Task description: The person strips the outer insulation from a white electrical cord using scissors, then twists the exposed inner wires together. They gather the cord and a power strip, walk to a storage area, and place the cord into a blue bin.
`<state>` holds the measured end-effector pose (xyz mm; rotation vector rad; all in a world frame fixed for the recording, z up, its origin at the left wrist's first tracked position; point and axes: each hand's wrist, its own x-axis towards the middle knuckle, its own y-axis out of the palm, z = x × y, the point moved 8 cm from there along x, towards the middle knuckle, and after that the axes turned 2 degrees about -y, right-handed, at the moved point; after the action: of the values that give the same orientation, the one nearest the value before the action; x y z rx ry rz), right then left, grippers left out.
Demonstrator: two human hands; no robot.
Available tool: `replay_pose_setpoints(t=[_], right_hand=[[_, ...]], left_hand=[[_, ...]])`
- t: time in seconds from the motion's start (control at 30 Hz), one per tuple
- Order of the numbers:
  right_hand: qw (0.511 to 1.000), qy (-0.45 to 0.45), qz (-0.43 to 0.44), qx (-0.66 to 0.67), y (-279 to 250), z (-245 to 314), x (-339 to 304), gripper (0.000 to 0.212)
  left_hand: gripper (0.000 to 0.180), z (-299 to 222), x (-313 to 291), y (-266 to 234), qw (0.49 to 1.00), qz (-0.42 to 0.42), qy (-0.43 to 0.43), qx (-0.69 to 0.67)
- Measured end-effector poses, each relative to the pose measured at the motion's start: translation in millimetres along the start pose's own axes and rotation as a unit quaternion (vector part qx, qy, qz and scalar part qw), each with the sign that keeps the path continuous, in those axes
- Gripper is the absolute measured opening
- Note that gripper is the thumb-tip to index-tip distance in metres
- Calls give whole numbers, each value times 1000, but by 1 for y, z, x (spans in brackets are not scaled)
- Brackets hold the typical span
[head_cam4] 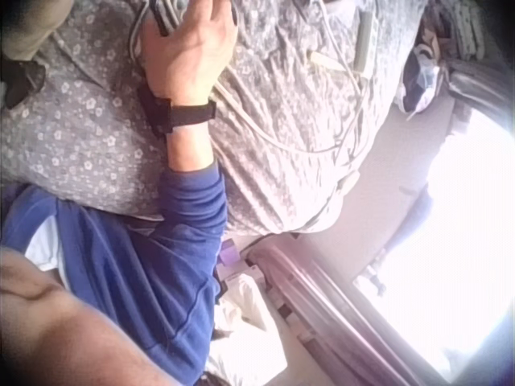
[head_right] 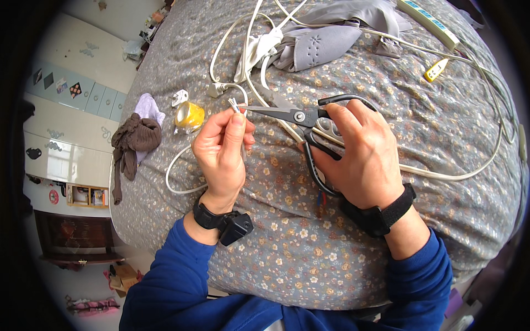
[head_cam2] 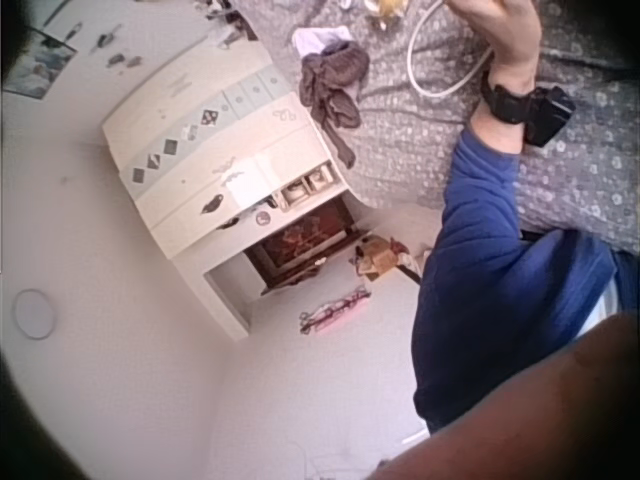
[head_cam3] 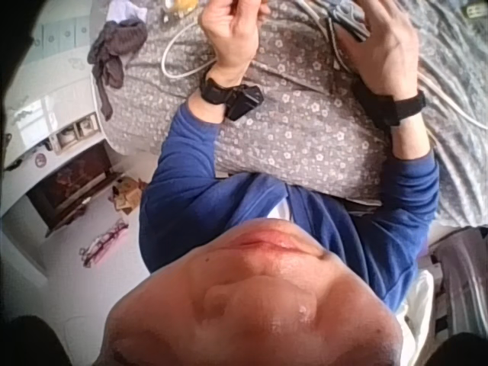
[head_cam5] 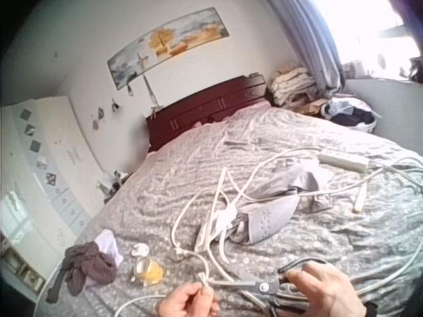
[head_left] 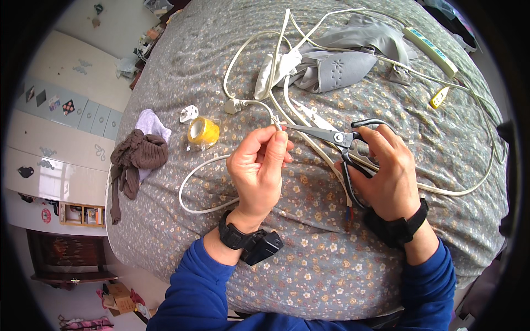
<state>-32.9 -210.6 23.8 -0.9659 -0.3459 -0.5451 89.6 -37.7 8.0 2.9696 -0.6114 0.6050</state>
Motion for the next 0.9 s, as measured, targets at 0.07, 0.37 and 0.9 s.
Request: replay_pose_setpoints(t=[0.07,0.37,0.9], right_hand=[[1000,13,13,10,3,-1,-1,45],[1000,-1,-2,4,4,6,-4,49],[998,-25,-42,-40,-5,4,-2,49]], left_hand=[[13,0,-1,0,1000,-8,0,4],[14,2,-3,3,999,6,-25,-38],[17,12,-14,17,983,39,-105,-149]])
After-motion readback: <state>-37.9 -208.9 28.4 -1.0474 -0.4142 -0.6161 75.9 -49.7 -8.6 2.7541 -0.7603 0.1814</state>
